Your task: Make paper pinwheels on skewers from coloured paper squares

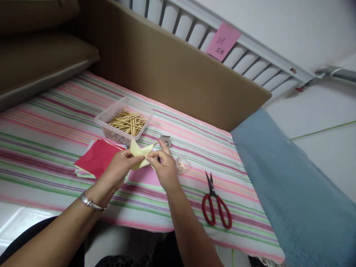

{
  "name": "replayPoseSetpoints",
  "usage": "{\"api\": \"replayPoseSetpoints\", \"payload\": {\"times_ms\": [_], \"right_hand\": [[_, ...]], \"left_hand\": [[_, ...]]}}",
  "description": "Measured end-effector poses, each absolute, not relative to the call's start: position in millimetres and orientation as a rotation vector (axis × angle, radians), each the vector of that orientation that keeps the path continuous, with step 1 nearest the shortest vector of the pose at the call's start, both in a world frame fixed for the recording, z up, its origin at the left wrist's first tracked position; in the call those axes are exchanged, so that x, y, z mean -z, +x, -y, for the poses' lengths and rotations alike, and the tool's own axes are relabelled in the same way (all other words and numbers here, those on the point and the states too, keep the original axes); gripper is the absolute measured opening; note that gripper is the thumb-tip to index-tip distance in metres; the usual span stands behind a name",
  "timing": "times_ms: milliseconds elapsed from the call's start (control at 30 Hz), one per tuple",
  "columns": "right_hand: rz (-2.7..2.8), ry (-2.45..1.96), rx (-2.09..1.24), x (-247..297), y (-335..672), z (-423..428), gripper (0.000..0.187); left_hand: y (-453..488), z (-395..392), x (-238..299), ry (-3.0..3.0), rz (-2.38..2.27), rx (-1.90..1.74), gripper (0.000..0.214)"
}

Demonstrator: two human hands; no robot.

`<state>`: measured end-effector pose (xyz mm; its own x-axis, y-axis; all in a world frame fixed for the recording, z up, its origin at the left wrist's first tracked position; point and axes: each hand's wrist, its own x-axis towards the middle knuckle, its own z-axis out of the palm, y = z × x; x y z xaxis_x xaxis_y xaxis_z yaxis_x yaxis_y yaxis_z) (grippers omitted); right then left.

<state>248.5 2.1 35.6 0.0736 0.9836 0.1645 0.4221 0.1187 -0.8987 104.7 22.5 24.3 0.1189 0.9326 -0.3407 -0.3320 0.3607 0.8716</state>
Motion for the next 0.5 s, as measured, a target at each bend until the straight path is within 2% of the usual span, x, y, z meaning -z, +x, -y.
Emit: {"api": "replayPoseSetpoints", "payload": {"times_ms": [200,500], "right_hand": [[1.601,-1.421,-0.672,-34.7,248.3,-1.2,0.006],[1.640,-1.413,-0.680,-35.9,248.2,-0.2,0.009]], "left_hand": [[104.8,-22.2,-27.2,0.707,-1.039,-1.057,0.028],[105.4,-21.5,-26.7,0.717,-1.040,-1.051,0.030]]}}
